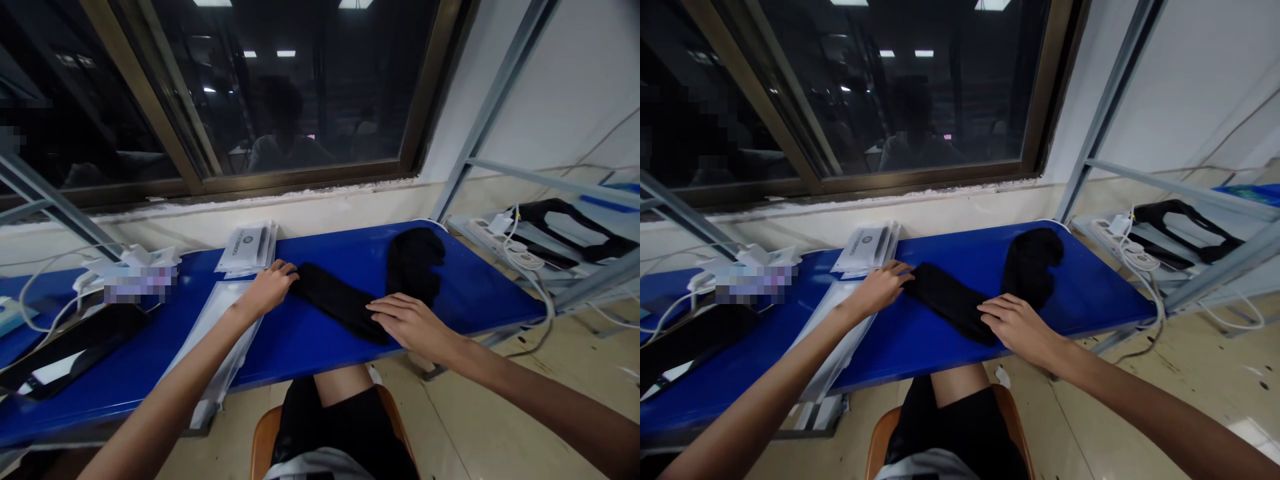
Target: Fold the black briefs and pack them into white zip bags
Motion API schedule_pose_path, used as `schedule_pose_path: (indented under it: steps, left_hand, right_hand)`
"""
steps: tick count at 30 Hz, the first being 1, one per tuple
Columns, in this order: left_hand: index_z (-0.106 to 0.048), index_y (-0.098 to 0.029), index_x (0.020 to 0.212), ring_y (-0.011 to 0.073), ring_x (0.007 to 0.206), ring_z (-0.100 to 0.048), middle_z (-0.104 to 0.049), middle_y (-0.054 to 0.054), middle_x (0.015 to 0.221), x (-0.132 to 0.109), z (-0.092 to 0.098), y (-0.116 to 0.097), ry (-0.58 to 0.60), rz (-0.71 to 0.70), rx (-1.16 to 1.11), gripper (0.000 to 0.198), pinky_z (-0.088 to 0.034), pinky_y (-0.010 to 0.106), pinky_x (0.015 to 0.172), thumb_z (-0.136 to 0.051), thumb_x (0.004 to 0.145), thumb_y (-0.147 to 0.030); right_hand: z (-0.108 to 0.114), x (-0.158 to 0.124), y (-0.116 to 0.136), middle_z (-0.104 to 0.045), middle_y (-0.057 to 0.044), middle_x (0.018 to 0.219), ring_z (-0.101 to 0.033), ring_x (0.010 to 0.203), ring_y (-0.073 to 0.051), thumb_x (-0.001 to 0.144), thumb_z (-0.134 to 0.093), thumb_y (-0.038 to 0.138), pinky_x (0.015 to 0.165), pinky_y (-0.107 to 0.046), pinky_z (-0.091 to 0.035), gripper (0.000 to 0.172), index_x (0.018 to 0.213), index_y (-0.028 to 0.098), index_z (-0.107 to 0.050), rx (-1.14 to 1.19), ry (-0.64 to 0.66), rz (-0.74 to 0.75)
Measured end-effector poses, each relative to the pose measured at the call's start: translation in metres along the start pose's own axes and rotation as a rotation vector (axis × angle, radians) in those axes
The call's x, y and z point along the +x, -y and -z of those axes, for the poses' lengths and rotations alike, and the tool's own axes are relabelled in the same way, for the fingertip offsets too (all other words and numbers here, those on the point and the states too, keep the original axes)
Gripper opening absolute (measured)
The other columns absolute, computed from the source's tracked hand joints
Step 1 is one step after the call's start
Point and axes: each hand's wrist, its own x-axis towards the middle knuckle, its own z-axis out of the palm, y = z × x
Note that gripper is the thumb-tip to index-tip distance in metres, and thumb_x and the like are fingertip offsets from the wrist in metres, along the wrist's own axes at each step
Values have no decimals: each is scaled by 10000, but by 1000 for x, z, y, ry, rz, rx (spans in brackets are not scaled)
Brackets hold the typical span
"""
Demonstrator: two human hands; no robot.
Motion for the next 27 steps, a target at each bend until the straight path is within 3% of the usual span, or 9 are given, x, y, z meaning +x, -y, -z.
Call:
schedule_pose_path:
  steps: [5, 10, 12, 15, 20, 23, 27]
  left_hand:
    - [-710, -175, 1186, 239, 966, -713, -690, 122, 1246, -1, -14, 17, 5, 35, -28, 321, -565, 354, 854, -465, 982, -142]
    - [-672, -177, 1319, 270, 1091, -700, -628, 142, 1368, -4, -15, 21, 19, 26, -140, 421, -551, 396, 954, -491, 941, -131]
    - [-687, -195, 1317, 281, 1157, -677, -604, 136, 1413, -4, -15, 25, 50, -9, -254, 408, -537, 414, 1003, -520, 944, -198]
    - [-746, -204, 1207, 281, 1145, -680, -631, 127, 1376, -4, -17, 32, 18, -27, -390, 347, -533, 425, 1012, -512, 967, -294]
    - [-738, -192, 975, 259, 1064, -692, -701, 110, 1185, 0, -17, 37, -95, -3, -425, 278, -534, 425, 985, -463, 955, -225]
    - [-681, -190, 991, 251, 1040, -688, -703, 110, 1136, -2, -14, 39, -131, 20, -447, 259, -554, 415, 931, -427, 970, -235]
    - [-655, -194, 970, 245, 1048, -692, -683, 115, 1217, -13, -13, 41, -56, 1, -495, 191, -587, 376, 855, -474, 946, -250]
  right_hand:
    - [6, 4, 3, -709, -103, 1298, -655, 1207, -286, 995, -588, 295, 985, -487, -534, 251, 1170, 177, -723, 31, 19, -52]
    - [-6, 10, 23, -744, -94, 1222, -686, 1133, -285, 926, -640, 239, 936, -462, -540, 130, 929, 184, -758, -40, 47, -129]
    - [-14, 11, 25, -747, -90, 1221, -700, 1103, -279, 890, -659, 201, 911, -443, -549, 102, 924, 178, -752, -87, 51, -159]
    - [-18, 14, 20, -765, -69, 1185, -721, 1054, -264, 866, -641, 131, 879, -424, -563, 133, 944, 171, -741, -128, 2, -171]
    - [4, 23, 16, -765, -92, 1162, -744, 975, -238, 931, -562, 130, 851, -408, -589, 151, 934, 148, -712, -119, -199, -267]
    - [8, 20, 24, -731, -118, 1252, -711, 1113, -246, 969, -541, 139, 933, -405, -580, 171, 998, 135, -709, -124, -272, -128]
    - [-9, 2, 31, -709, -132, 1302, -666, 1226, -268, 969, -511, 93, 1003, -433, -577, 220, 1037, 122, -718, -140, -143, 141]
